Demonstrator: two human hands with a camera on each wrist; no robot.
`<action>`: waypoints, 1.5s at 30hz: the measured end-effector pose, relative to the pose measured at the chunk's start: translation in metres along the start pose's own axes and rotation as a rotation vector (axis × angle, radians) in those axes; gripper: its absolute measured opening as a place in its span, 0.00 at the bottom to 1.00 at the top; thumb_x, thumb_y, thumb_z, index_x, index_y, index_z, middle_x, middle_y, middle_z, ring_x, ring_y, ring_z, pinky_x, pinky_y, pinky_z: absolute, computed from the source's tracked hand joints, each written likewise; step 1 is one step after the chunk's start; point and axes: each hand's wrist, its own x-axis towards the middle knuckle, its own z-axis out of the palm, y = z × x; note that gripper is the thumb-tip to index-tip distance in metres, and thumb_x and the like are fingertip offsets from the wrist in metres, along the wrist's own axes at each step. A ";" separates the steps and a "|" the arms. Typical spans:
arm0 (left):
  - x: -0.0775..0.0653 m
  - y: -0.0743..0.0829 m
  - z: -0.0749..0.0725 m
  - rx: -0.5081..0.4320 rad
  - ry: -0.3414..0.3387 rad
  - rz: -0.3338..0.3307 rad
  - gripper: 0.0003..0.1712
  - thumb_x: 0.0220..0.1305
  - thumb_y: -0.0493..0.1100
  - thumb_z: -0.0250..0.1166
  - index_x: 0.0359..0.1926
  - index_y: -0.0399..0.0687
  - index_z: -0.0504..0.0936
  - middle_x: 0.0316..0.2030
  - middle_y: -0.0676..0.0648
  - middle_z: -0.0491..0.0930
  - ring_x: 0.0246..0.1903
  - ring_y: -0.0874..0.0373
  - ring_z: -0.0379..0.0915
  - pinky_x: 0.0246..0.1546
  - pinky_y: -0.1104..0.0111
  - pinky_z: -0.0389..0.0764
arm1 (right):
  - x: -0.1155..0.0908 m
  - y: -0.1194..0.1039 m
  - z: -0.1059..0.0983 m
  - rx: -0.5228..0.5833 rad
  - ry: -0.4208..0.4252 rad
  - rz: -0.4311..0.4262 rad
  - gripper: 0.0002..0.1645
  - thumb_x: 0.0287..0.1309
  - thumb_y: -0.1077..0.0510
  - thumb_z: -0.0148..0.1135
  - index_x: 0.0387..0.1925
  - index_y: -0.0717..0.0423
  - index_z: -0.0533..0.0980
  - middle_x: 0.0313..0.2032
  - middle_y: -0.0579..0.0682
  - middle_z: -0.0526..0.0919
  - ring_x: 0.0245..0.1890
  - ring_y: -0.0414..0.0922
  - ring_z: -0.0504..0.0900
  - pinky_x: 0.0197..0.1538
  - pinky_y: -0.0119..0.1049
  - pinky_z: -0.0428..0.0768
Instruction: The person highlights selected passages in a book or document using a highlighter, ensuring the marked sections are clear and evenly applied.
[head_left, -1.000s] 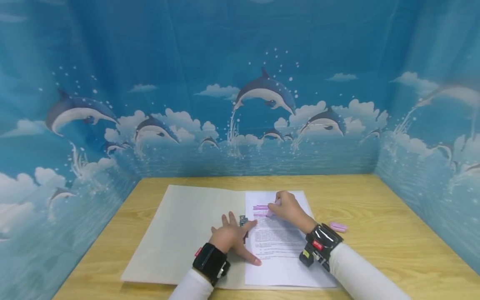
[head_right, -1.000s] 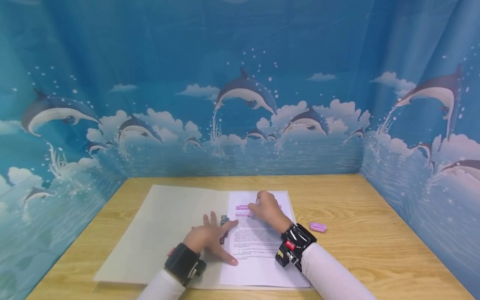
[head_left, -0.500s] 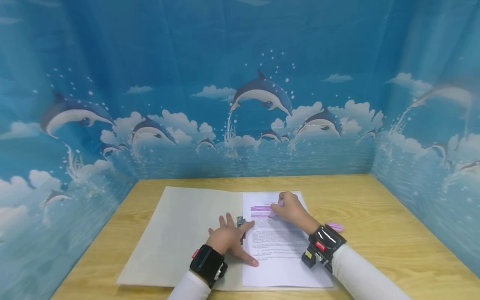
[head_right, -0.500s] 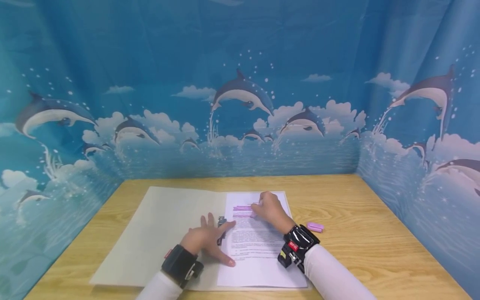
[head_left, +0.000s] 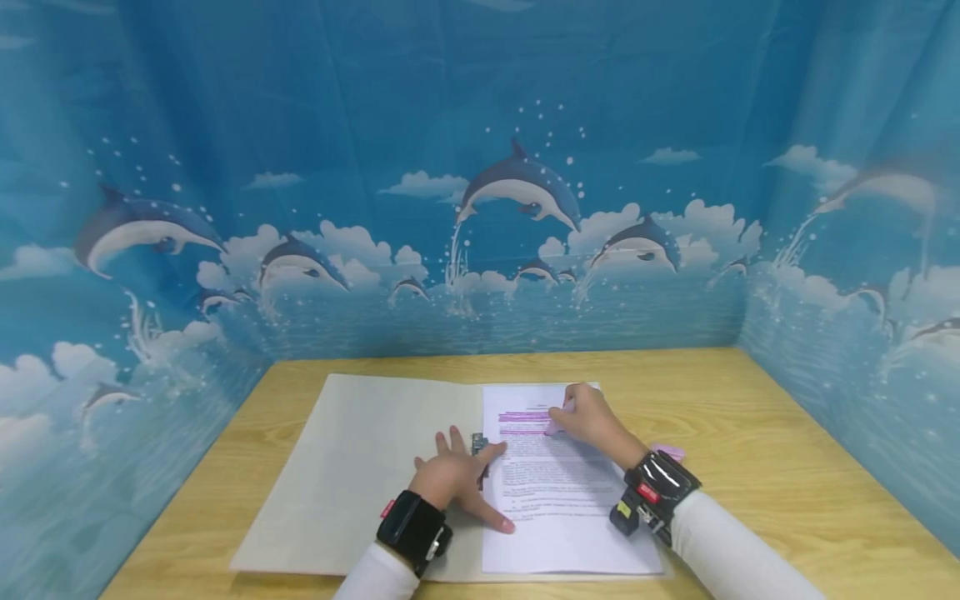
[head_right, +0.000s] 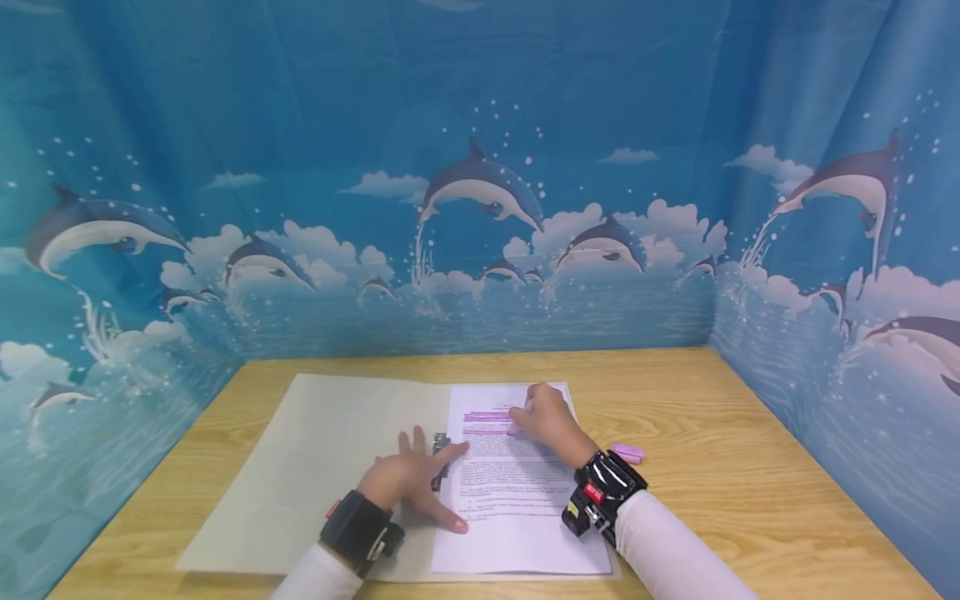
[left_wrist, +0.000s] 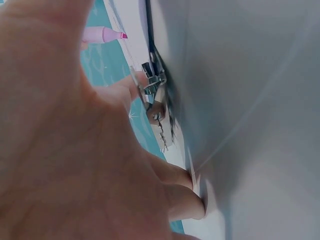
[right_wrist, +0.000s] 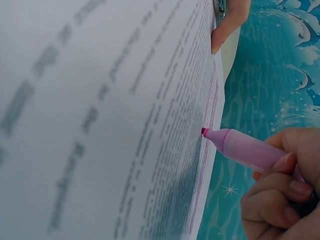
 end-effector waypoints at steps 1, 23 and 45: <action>0.000 0.000 0.000 -0.002 0.001 0.000 0.67 0.19 0.77 0.69 0.69 0.74 0.56 0.71 0.25 0.40 0.67 0.25 0.35 0.57 0.24 0.50 | 0.000 0.001 0.000 -0.002 -0.002 0.003 0.17 0.47 0.59 0.64 0.13 0.55 0.65 0.06 0.41 0.61 0.09 0.38 0.61 0.15 0.28 0.61; -0.002 0.000 -0.001 -0.027 -0.003 0.006 0.67 0.19 0.76 0.70 0.69 0.73 0.56 0.71 0.25 0.40 0.67 0.25 0.34 0.57 0.24 0.49 | -0.004 0.016 -0.017 -0.010 0.007 0.011 0.15 0.47 0.59 0.63 0.15 0.57 0.67 0.08 0.42 0.64 0.11 0.37 0.61 0.16 0.28 0.62; -0.003 0.000 -0.002 -0.031 -0.007 0.009 0.67 0.20 0.76 0.70 0.69 0.73 0.56 0.71 0.26 0.40 0.67 0.26 0.34 0.57 0.25 0.50 | -0.008 0.032 -0.034 -0.028 0.005 0.078 0.15 0.49 0.57 0.62 0.18 0.57 0.65 0.11 0.43 0.64 0.12 0.38 0.61 0.15 0.27 0.61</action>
